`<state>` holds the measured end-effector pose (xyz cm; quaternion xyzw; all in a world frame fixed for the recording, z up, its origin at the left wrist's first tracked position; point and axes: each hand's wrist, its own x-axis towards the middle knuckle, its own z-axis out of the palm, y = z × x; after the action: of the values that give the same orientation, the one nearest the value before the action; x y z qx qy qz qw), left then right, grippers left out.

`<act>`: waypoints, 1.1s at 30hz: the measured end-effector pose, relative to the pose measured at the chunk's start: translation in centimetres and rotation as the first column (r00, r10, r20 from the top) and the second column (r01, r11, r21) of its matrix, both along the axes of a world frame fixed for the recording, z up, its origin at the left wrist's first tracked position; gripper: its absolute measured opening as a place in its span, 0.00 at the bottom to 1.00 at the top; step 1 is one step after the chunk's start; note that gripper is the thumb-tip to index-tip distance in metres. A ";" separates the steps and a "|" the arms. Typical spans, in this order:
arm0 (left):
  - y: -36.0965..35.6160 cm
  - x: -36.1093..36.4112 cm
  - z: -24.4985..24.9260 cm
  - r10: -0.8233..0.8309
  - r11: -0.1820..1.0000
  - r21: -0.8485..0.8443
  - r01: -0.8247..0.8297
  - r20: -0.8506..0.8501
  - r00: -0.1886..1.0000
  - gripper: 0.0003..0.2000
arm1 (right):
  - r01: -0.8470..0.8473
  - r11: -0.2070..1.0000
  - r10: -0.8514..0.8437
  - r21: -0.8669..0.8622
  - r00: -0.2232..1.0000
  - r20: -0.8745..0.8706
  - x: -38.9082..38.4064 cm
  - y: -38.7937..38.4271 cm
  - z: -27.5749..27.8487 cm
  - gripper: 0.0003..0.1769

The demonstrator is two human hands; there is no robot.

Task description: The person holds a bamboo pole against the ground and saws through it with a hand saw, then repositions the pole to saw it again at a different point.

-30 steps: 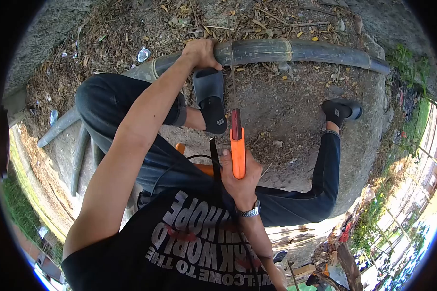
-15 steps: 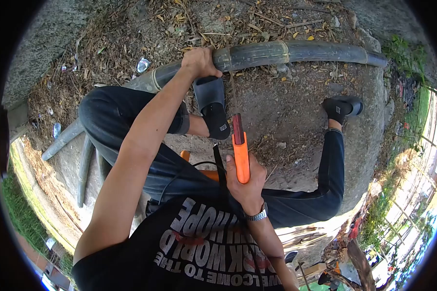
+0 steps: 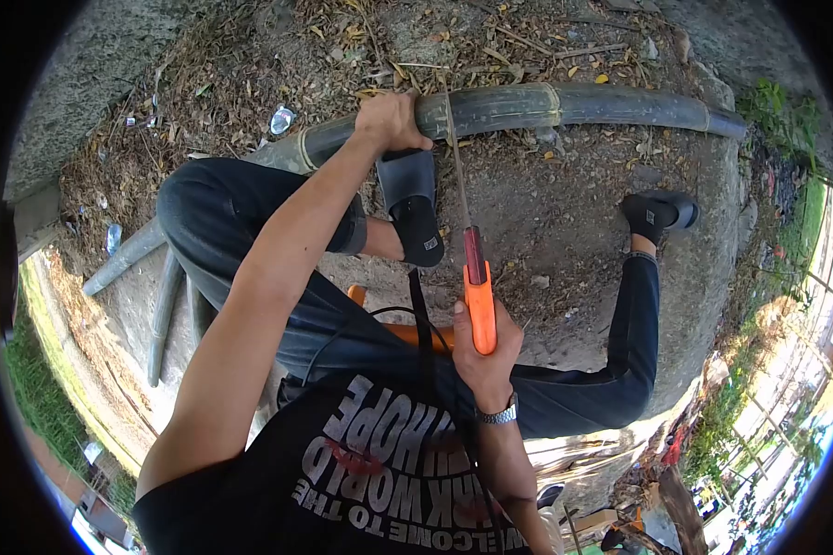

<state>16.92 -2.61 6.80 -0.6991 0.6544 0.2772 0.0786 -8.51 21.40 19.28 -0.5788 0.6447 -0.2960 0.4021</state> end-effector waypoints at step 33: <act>-0.8 0.5 -1.7 -0.029 1.000 -0.004 0.029 -0.009 1.000 0.46 | -0.237 0.971 0.233 -0.020 0.966 -0.109 1.5 -0.5 0.3 0.09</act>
<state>17.45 -3.39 5.13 -0.6885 0.6654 0.2778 0.0783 -6.98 20.86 19.56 -0.6725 0.5871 -0.2258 0.3899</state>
